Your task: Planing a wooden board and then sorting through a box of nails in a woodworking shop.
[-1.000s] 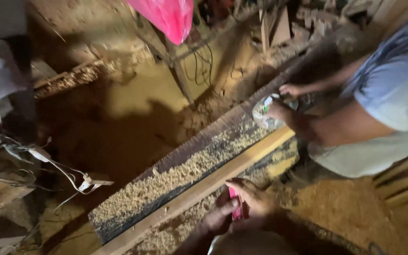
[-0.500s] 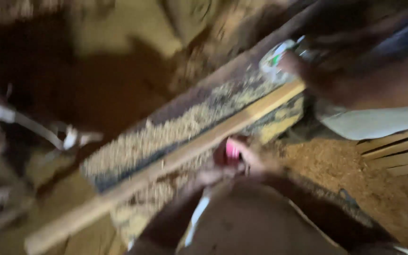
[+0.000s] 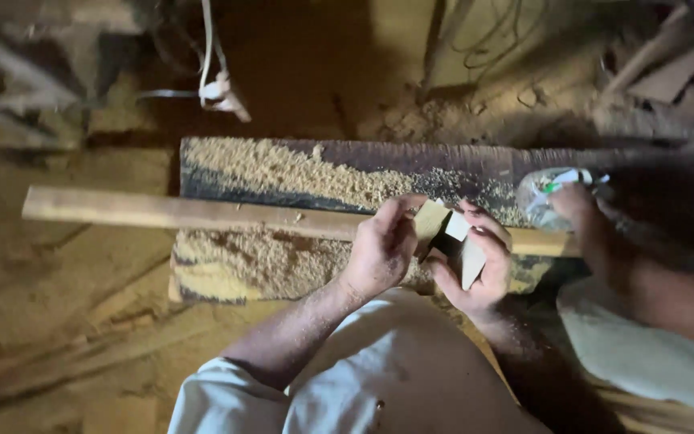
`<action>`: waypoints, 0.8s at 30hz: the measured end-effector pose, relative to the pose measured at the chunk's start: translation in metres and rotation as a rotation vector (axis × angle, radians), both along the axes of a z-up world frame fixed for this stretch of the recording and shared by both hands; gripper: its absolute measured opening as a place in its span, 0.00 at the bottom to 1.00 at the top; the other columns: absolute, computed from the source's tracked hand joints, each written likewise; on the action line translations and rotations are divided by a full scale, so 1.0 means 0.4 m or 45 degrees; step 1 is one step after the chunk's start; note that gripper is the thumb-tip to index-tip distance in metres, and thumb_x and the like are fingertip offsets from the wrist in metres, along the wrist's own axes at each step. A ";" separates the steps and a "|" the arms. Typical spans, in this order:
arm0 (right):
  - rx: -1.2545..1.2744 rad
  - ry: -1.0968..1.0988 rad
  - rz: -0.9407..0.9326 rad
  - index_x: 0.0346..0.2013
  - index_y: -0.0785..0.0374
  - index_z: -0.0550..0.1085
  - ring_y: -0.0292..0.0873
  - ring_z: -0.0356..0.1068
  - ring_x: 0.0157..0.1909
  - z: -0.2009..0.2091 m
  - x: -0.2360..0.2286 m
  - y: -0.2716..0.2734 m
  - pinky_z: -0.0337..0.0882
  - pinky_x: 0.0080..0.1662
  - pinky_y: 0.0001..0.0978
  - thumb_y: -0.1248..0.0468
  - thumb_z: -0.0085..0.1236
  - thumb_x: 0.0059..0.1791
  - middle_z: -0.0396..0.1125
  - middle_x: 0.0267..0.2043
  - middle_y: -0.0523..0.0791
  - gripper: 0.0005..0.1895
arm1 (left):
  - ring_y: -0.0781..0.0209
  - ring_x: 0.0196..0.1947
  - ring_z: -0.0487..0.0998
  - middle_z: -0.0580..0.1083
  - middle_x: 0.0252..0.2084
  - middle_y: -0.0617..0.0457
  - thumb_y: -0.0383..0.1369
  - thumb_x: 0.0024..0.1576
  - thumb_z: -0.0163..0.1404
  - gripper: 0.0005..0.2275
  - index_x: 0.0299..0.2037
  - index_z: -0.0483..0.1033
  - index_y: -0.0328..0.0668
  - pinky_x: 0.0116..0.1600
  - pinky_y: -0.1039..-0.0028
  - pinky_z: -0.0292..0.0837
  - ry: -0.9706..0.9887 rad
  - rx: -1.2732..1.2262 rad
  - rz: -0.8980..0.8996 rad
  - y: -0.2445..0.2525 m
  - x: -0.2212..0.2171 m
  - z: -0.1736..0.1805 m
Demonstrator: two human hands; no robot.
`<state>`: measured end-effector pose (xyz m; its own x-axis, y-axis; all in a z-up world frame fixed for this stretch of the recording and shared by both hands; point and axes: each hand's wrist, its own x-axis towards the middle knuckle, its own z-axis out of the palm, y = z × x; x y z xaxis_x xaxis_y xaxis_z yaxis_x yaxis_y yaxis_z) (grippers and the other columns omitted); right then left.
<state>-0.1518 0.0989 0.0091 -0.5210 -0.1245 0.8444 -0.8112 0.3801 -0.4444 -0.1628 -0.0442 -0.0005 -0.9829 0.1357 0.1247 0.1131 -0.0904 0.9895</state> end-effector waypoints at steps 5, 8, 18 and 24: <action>0.005 -0.120 0.029 0.43 0.72 0.59 0.59 0.51 0.60 0.008 0.015 0.008 0.51 0.60 0.52 0.54 0.50 0.43 0.51 0.55 0.59 0.25 | 0.60 0.29 0.73 0.71 0.28 0.49 0.16 0.44 0.39 0.23 0.51 0.61 0.46 0.39 0.72 0.69 0.002 0.132 0.093 -0.003 0.028 -0.001; -0.116 -0.236 0.044 0.38 0.71 0.63 0.59 0.55 0.58 0.005 0.032 0.015 0.53 0.58 0.52 0.66 0.49 0.43 0.51 0.56 0.60 0.12 | 0.46 0.28 0.74 0.71 0.27 0.42 0.16 0.45 0.40 0.14 0.39 0.69 0.39 0.35 0.64 0.70 0.215 0.110 0.184 0.002 0.024 -0.023; 0.150 -0.341 0.151 0.55 0.68 0.60 0.53 0.53 0.60 0.050 0.012 0.052 0.53 0.58 0.47 0.70 0.52 0.38 0.48 0.60 0.58 0.30 | 0.57 0.20 0.72 0.69 0.22 0.49 0.25 0.51 0.48 0.02 0.29 0.73 0.42 0.27 0.73 0.69 0.457 0.015 0.264 0.012 0.029 -0.007; -0.338 -0.815 0.735 0.50 0.71 0.63 0.55 0.56 0.57 0.042 0.013 0.017 0.50 0.58 0.52 0.63 0.62 0.32 0.57 0.55 0.57 0.35 | 0.66 0.19 0.68 0.70 0.26 0.47 0.18 0.52 0.38 0.08 0.31 0.71 0.34 0.24 0.77 0.66 0.544 0.435 0.001 -0.035 0.033 0.035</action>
